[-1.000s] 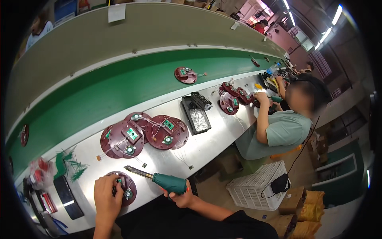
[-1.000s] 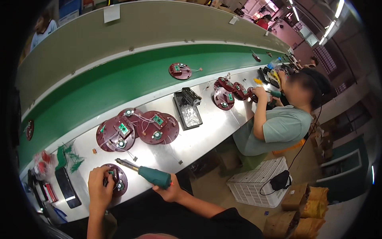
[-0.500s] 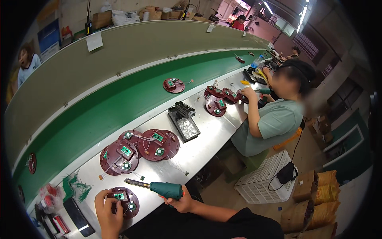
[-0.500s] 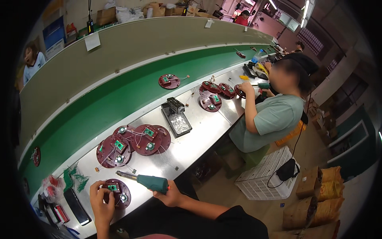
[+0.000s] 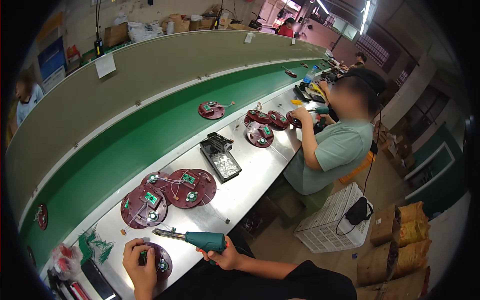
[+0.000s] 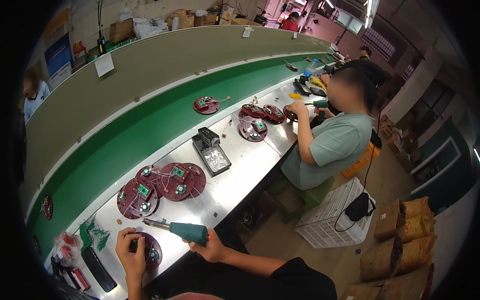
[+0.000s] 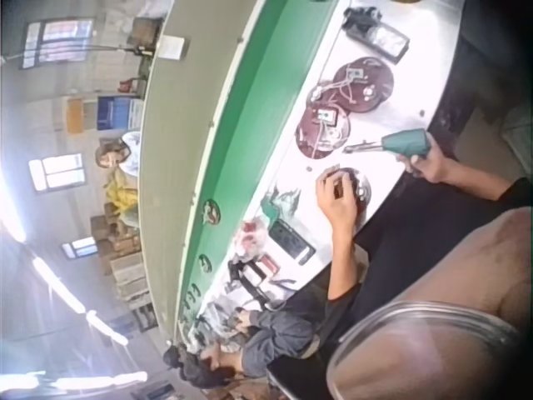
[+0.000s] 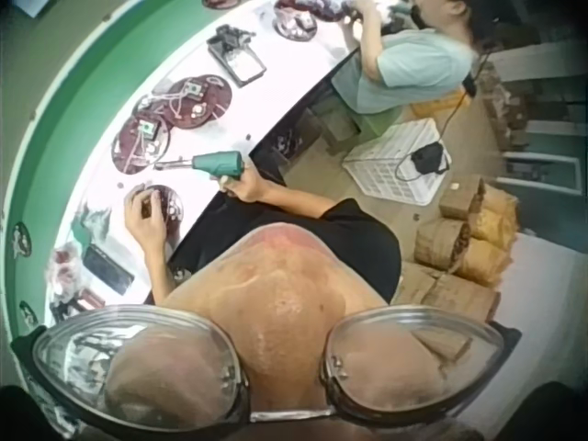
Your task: Soldering electronic components onto circular circuit boards at an assembly line station.
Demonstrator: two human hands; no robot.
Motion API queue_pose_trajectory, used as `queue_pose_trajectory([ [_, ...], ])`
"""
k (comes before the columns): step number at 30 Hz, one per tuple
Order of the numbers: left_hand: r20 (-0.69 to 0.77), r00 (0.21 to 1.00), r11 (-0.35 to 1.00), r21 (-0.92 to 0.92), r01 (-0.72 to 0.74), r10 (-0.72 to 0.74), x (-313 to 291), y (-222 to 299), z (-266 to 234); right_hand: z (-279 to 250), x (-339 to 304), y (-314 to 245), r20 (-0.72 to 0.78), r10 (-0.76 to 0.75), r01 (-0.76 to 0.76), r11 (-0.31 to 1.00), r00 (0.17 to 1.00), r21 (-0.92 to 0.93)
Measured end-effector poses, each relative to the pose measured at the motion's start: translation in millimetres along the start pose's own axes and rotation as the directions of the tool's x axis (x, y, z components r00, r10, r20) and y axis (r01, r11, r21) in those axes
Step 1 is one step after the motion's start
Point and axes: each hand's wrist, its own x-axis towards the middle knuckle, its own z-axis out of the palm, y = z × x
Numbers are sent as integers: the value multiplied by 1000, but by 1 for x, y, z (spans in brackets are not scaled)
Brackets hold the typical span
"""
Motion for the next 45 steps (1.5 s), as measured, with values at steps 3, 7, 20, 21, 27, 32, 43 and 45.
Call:
queue_pose_trajectory([
  [3, 6, 999, 999, -6, 39, -39, -4, -4, 2, 1, 0, -2, -10, -11, 11, 1000, 1000, 1],
  [7, 37, 999, 997, 64, 37, -39, -8, -11, 3, 0, 0, -2, -1, -9, 9, 1000, 1000, -7],
  [20, -48, 985, 978, -134, 157, -165, -14, -21, 7, -3, 3, 1, 98, 16, -11, 998, 995, -57],
  [21, -48, 983, 977, -130, 170, -178, -14, -22, 7, -2, 4, 1, 103, 28, -23, 998, 994, -52],
  [27, 7, 990, 985, -108, 138, -138, -7, -17, 8, -11, 3, 8, 81, 30, -23, 995, 996, -94],
  [32, -10, 994, 992, -76, 104, -105, -7, -20, 10, -2, 8, -1, 47, -1, 6, 994, 999, -105],
  [43, -16, 993, 988, -106, 114, -116, -21, -31, 8, 0, -1, 5, 74, 17, -6, 989, 997, -146],
  [45, -39, 989, 987, -80, 137, -140, -24, -27, 3, 0, -1, 7, 109, 28, -17, 994, 994, -109],
])
